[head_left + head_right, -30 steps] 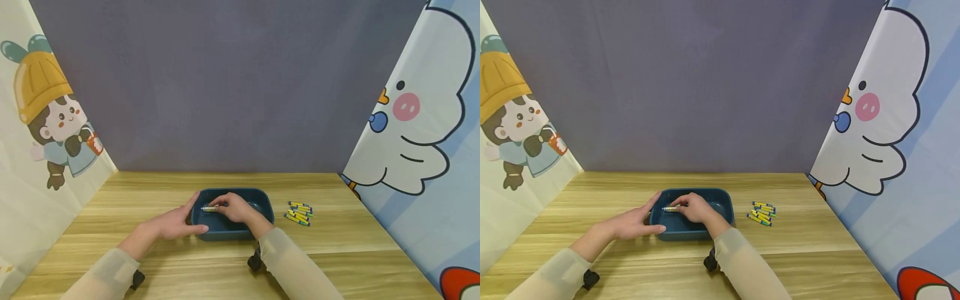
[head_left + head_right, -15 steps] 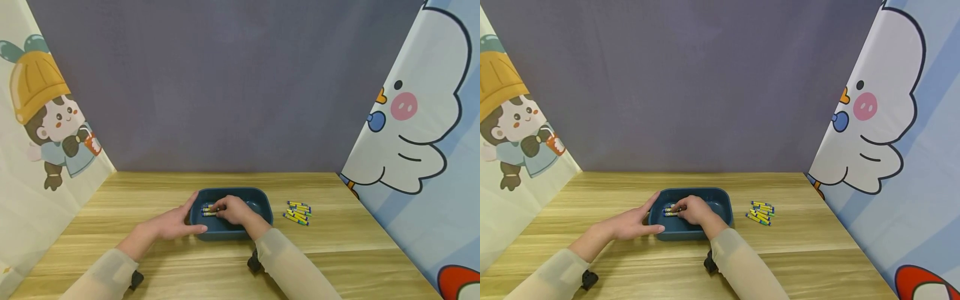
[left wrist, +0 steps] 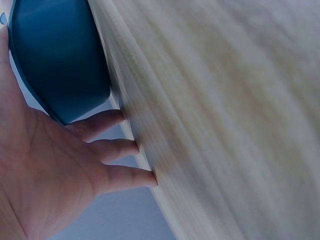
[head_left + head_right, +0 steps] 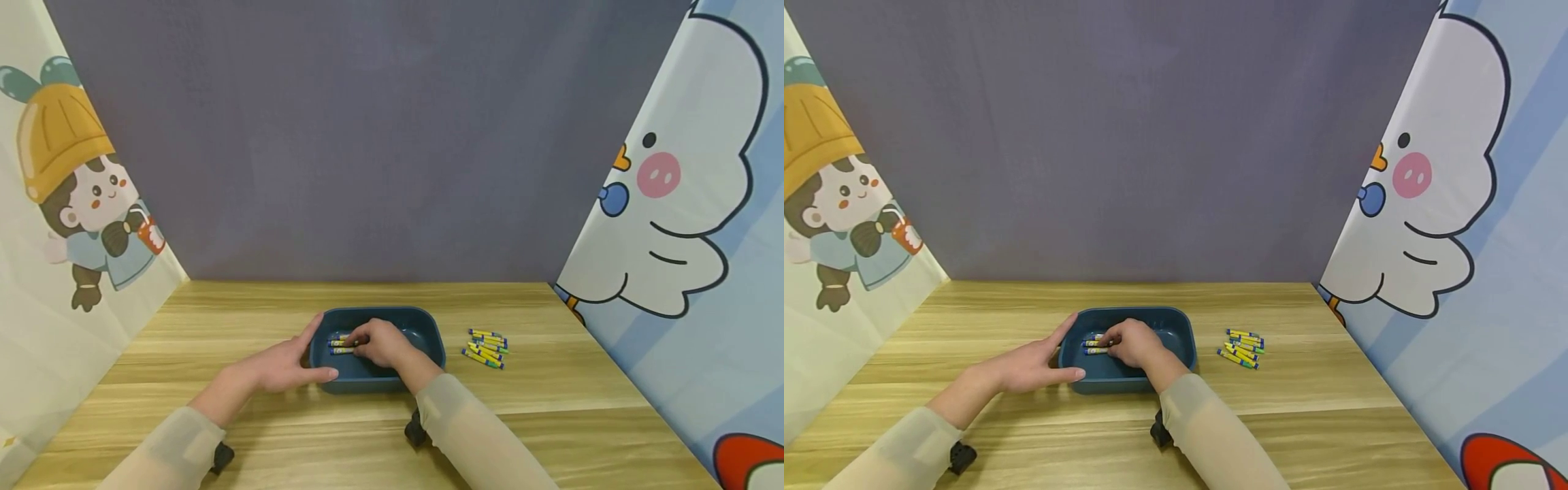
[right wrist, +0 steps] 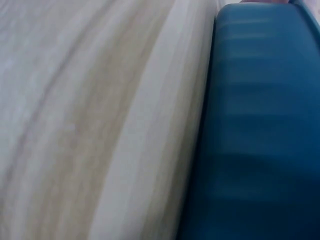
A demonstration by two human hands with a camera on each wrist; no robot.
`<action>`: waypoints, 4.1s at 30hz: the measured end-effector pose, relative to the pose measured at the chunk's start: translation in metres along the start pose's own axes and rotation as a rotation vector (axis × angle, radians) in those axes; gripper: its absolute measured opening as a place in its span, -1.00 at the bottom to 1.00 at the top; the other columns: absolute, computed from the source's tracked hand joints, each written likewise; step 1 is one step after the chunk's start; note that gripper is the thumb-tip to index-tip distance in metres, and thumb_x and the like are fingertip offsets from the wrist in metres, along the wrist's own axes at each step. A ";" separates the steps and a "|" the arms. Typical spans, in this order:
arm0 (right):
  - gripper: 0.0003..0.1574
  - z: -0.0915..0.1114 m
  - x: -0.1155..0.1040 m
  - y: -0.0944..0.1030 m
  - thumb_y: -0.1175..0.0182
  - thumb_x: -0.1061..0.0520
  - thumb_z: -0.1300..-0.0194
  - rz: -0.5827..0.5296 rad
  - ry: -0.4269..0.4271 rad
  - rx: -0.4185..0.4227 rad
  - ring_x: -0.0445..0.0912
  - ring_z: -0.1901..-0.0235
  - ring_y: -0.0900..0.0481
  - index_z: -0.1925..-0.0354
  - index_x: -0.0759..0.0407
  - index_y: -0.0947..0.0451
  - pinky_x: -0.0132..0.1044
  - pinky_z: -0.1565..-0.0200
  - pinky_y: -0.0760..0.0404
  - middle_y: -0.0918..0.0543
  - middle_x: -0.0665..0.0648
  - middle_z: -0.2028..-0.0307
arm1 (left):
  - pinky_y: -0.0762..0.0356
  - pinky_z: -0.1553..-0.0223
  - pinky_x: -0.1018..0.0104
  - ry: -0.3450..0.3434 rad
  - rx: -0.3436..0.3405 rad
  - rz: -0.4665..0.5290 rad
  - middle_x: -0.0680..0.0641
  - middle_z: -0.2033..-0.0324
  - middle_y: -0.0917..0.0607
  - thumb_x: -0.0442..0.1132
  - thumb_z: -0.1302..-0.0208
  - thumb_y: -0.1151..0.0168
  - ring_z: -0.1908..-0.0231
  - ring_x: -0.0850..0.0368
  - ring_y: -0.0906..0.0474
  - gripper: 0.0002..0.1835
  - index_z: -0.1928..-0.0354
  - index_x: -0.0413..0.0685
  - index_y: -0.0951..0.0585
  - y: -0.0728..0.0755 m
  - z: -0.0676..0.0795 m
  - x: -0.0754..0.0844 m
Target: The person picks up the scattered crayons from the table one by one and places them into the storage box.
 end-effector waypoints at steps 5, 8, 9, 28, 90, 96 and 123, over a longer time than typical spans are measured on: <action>-0.74 0.000 0.000 0.000 -0.46 0.17 -0.48 -0.006 0.001 -0.002 -0.14 0.04 -0.67 -0.04 -0.12 -0.90 -0.10 -0.10 -0.69 -0.84 -0.02 0.01 | -0.39 -0.48 -0.41 0.005 -0.004 -0.001 -0.48 -0.66 -0.21 0.52 -0.42 -0.26 -0.58 -0.46 -0.33 0.33 -0.80 0.26 0.42 -0.001 0.000 -0.001; -0.75 -0.001 0.001 -0.001 -0.46 0.16 -0.48 -0.004 -0.004 -0.004 -0.10 -0.01 -0.72 -0.04 -0.12 -0.89 -0.06 -0.14 -0.71 -0.85 -0.01 0.00 | -0.39 -0.48 -0.40 0.002 -0.005 0.001 -0.48 -0.66 -0.22 0.51 -0.42 -0.26 -0.58 -0.45 -0.34 0.33 -0.80 0.26 0.42 -0.001 0.000 0.000; -0.75 -0.001 0.002 -0.001 -0.46 0.16 -0.48 -0.002 -0.006 -0.004 -0.09 -0.02 -0.73 -0.04 -0.12 -0.89 -0.06 -0.16 -0.71 -0.85 -0.01 0.00 | -0.40 -0.48 -0.40 0.001 -0.005 0.003 -0.48 -0.66 -0.22 0.51 -0.42 -0.26 -0.57 -0.45 -0.35 0.33 -0.80 0.25 0.42 -0.001 0.000 0.000; -0.75 -0.001 -0.003 -0.003 -0.45 0.13 -0.50 0.047 -0.012 0.006 -0.05 -0.11 -0.74 -0.05 -0.15 -0.89 -0.05 -0.20 -0.71 -0.85 -0.03 -0.06 | -0.41 -0.47 -0.38 0.000 -0.011 -0.006 -0.47 -0.65 -0.25 0.52 -0.43 -0.25 -0.56 -0.43 -0.38 0.33 -0.80 0.22 0.42 -0.001 0.001 -0.001; -0.63 0.156 0.172 0.115 -0.46 0.28 -0.39 0.073 -0.040 0.114 -0.22 0.19 -0.56 -0.13 0.06 -0.83 -0.25 0.15 -0.58 -0.73 0.00 0.15 | -0.36 -0.53 -0.36 -0.019 0.009 -0.034 -0.47 -0.65 -0.24 0.52 -0.42 -0.26 -0.58 -0.42 -0.35 0.34 -0.80 0.23 0.43 0.000 -0.003 0.001; -0.66 0.157 0.174 0.109 -0.43 0.25 -0.44 -0.004 -0.054 0.047 -0.20 0.12 -0.63 -0.13 0.03 -0.84 -0.29 0.14 -0.61 -0.80 0.02 0.06 | -0.37 -0.53 -0.35 -0.020 0.011 -0.039 -0.47 -0.64 -0.28 0.53 -0.42 -0.25 -0.57 -0.40 -0.38 0.34 -0.80 0.24 0.42 0.000 -0.004 0.001; -0.62 0.154 0.162 0.129 -0.31 0.28 -0.49 -0.042 -0.038 0.141 -0.24 0.51 -0.41 -0.18 0.05 -0.82 -0.33 0.45 -0.48 -0.69 0.08 0.11 | -0.40 -0.51 -0.33 -0.014 0.020 -0.051 -0.48 -0.60 -0.35 0.54 -0.41 -0.25 -0.53 -0.38 -0.44 0.34 -0.80 0.27 0.44 0.001 -0.003 0.001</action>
Point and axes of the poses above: each hand's wrist, its own z-axis away from the middle knuckle, its own y-axis out of the back of the hand, x = y × z, the point moved 9 cm from there along -z, towards the middle knuckle
